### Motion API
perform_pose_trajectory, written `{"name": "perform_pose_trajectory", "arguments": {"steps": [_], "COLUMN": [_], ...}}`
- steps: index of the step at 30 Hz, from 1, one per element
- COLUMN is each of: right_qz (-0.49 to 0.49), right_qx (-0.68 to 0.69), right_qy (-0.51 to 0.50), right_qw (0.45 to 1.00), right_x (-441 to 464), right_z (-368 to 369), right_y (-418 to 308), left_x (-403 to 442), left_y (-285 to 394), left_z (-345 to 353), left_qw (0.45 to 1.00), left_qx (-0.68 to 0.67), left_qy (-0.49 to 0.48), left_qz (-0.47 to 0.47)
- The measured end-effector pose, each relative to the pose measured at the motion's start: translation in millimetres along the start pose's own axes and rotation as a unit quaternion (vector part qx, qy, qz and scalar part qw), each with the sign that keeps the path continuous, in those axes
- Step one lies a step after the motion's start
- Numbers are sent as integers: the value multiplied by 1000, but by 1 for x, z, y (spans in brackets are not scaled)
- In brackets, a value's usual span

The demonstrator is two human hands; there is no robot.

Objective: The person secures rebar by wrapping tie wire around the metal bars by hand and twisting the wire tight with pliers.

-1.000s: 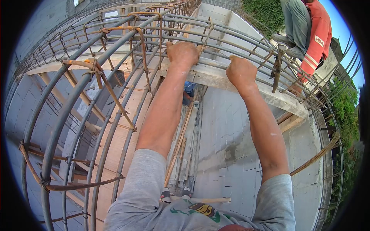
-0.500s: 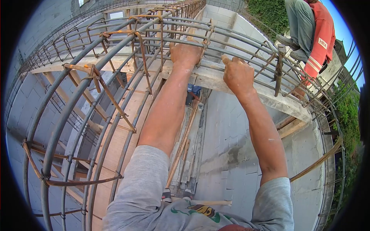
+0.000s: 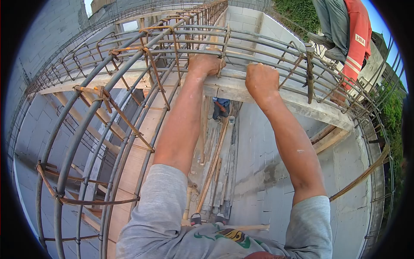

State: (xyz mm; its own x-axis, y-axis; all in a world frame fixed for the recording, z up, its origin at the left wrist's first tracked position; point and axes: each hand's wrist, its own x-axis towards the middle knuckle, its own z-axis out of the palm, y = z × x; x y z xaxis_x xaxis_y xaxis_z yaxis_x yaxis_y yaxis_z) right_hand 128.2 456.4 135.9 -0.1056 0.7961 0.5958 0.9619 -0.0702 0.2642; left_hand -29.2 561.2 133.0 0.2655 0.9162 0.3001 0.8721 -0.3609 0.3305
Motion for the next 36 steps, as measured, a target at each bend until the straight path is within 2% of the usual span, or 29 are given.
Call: {"name": "perform_pose_trajectory", "arguments": {"steps": [6,9,12,14,15,16,18,21,24,27,29,33,35,36], "right_qz": [-3,5,120,164,186,233,307,304,279,274,257,212,230,238], "right_qx": [4,47,151,275,336,457,670,778,788,741,741,757,740,731], "right_qy": [10,39,58,44,36,7,-49,2,5,9,-2,-31,-28,-27], "right_qw": [1000,998,980,946,923,858,674,549,549,613,620,617,632,639], "right_x": [0,-5,-10,-2,1,1,3,2,9,12,11,12,12,12], "right_z": [4,4,9,15,17,12,-2,4,2,9,10,19,13,10], "right_y": [-2,1,-6,-5,-5,-8,-17,-29,-37,-36,-34,-26,-28,-29], "left_x": [-1,1,-5,-4,-3,-3,-3,2,-7,3,9,7,-1,-5], "left_y": [1,-3,4,6,6,7,9,7,13,3,-3,-2,2,4], "left_z": [-1,10,5,5,5,6,7,7,-2,10,15,13,10,8], "left_qw": [999,996,996,996,995,995,990,993,993,994,995,990,986,987], "left_qx": [-9,4,-14,-12,-6,1,24,-11,-43,-42,-9,-27,-28,-30], "left_qy": [34,89,90,82,92,101,138,112,110,95,97,139,162,156], "left_qz": [35,21,-19,-32,-29,-27,-21,-30,-26,-42,-25,-20,-10,-35]}}
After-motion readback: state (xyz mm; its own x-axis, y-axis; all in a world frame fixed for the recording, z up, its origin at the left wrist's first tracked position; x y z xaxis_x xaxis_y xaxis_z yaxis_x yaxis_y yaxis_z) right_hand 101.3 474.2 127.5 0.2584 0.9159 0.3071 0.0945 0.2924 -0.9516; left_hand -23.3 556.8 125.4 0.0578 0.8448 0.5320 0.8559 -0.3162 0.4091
